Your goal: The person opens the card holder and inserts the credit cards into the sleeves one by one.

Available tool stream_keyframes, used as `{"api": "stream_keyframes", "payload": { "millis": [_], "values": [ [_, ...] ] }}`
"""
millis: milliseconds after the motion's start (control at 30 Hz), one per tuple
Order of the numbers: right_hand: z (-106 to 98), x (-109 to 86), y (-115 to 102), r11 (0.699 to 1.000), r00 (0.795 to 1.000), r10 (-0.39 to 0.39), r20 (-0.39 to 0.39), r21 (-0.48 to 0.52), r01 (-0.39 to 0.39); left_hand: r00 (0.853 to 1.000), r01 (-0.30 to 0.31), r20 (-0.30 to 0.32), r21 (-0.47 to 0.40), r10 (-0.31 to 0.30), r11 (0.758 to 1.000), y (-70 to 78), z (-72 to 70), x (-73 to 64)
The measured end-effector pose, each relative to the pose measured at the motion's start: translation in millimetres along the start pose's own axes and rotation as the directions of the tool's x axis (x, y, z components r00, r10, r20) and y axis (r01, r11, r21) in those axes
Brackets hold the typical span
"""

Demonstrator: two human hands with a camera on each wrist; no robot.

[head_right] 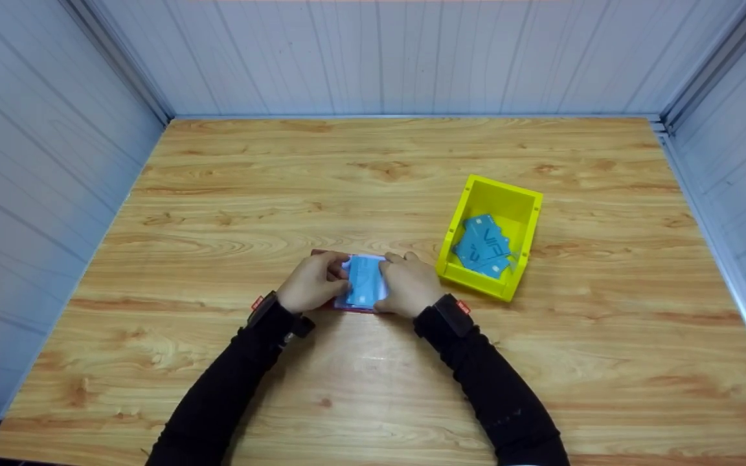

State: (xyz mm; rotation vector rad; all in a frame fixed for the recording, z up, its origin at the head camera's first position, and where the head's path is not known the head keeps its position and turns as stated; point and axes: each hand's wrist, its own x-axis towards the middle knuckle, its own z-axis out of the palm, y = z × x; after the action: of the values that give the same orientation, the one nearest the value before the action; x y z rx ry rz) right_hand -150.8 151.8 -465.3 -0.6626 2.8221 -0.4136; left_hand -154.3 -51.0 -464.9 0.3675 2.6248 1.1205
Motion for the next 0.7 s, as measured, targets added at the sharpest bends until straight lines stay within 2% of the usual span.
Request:
{"api": "stream_keyframes", "payload": {
  "millis": [167, 400, 567, 700],
  "values": [
    [0.0, 0.4, 0.7, 1.000, 1.000, -0.014, -0.009, 0.018, 0.014, 0.998, 0.001, 0.059, -0.023, 0.001, 1.000, 4.0, -0.2, -2.6],
    [0.7, 0.1, 1.1, 1.000, 1.000, -0.007, -0.025, 0.001, 0.007, 0.997, -0.005, 0.081, -0.012, 0.006, 1.000, 6.0, -1.2, -4.7],
    [1.3, 0.6, 2.0, 1.000, 1.000, -0.014, -0.027, -0.007, 0.014, 0.998, -0.020, 0.058, 0.013, 0.019, 1.000, 7.6, -1.0, -6.1],
    [1.7, 0.9, 2.7, 1.000, 1.000, -0.018, -0.024, -0.006, 0.017, 0.998, -0.059, -0.011, 0.123, 0.061, 0.991, 9.0, 1.4, -7.5]
  ]
}}
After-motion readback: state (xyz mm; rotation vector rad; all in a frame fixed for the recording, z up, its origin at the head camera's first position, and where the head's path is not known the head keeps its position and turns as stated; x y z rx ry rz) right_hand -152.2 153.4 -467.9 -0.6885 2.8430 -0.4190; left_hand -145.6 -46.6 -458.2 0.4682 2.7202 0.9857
